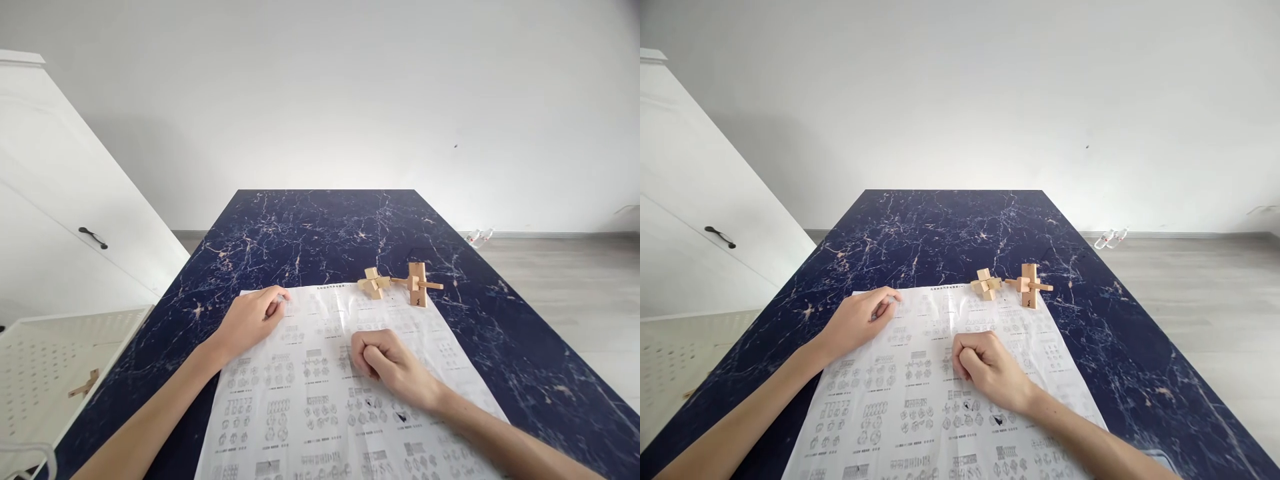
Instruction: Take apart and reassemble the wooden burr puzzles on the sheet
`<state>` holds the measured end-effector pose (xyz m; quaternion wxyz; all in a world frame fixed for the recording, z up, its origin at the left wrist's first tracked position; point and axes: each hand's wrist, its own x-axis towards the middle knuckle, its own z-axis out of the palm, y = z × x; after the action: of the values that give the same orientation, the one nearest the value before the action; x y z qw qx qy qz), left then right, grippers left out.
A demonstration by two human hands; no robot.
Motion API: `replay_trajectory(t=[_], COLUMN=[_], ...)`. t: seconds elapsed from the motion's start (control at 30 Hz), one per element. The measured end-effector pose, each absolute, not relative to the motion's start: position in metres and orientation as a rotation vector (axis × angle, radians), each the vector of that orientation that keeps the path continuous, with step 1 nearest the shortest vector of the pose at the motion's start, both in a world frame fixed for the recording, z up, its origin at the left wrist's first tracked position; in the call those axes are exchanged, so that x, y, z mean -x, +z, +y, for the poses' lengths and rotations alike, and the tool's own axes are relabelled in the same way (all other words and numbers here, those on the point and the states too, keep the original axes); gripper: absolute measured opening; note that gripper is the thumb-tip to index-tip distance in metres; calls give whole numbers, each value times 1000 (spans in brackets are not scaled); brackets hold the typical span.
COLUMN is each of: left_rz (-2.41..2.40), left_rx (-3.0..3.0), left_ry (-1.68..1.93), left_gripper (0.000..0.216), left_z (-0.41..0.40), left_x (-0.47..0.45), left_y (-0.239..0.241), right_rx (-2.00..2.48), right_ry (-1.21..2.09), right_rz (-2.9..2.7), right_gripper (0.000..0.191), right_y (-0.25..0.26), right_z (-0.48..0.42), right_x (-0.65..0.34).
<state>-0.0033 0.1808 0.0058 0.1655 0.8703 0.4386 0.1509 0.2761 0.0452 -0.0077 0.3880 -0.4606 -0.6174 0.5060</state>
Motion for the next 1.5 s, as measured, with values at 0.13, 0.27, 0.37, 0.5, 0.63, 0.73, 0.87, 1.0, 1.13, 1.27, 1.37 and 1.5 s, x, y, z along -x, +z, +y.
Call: replay_trajectory(t=[0.13,0.27,0.37,0.5,0.63,0.73,0.87,1.0,1.13,1.27,1.37,1.5], left_rz=[1257,1279,1283,1281,1273,1272,1260,1246,1232,1238,1238,1217], left_rx=[-2467,-2460,-2462,-2469,-2482,-2489,-2502,-2512,-2510,-2507,-2519,-2539], left_ry=[390,384,388,391,399,409,438,448,437,427,437,456], left_gripper=[35,35,35,35,35,35,33,32,33,33,34,33], left_z=[182,181,181,181,181,181,182,183,183,184,184,183], left_x=[3,1,0,1,1,1,1,0,1,1,1,2], left_y=[6,9,9,10,9,8,7,8,8,8,7,7], right_rx=[1182,1179,1178,1184,1183,1185,1173,1175,1153,1025,915,790], right_ry=[1304,1309,1296,1297,1301,1302,1332,1340,1377,1487,1534,1534], right_rz=[-1562,-1558,-1558,-1543,-1531,-1526,-1483,-1469,-1408,-1173,-902,-693], right_gripper=[23,23,23,24,23,24,23,23,23,21,26,32], right_y=[-8,-7,-7,-6,-5,-3,-2,-3,-5,-8,-10,-6], right_z=[45,45,46,48,49,49,50,50,51,55,60,68], right_x=[-277,-277,-276,-275,-275,-275,-275,-275,-276,-279,-284,-294])
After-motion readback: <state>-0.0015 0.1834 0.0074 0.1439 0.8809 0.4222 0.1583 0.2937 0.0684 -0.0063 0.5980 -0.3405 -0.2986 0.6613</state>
